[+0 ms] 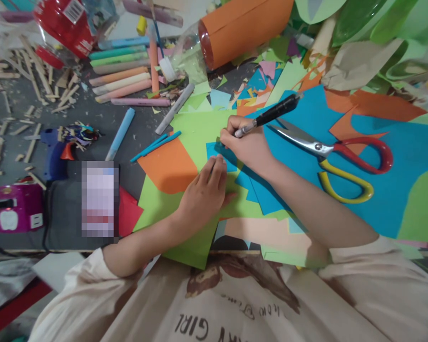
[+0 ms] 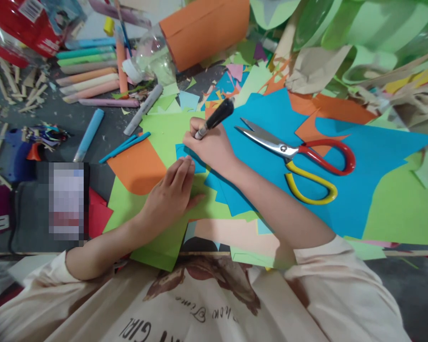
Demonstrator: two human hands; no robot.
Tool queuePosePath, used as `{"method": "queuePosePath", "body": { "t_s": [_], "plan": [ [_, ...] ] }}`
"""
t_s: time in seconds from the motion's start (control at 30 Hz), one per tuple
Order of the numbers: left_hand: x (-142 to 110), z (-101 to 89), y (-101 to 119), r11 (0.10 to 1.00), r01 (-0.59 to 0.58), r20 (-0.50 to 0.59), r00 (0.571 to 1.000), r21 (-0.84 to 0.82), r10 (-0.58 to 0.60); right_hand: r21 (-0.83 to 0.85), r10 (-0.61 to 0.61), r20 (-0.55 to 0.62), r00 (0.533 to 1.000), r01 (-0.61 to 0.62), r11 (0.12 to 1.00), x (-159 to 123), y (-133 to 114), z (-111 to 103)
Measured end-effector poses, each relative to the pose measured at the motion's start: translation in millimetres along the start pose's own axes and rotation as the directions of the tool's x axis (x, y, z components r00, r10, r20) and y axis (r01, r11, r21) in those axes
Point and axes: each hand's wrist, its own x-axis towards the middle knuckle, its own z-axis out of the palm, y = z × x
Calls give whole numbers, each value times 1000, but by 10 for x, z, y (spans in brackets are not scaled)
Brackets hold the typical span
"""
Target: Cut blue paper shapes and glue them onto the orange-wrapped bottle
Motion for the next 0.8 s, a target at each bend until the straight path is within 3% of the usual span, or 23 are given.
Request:
{"method": "queuePosePath", "body": {
  "t_s": [0.17, 0.53, 0.8],
  "plan": [
    [-2, 2, -5, 999, -4, -29, 1000, 41, 6, 22, 14, -11, 1000, -14, 1000, 0, -4, -5],
    [0, -3, -2, 999, 11, -4, 1000, -41, -12, 13, 4, -7, 1000, -4, 1000, 4, 16, -5],
    [-2, 11, -3, 998, -14, -36, 999, 60, 16, 2, -11, -2, 1000, 11, 1000, -3, 33, -10]
  ]
}}
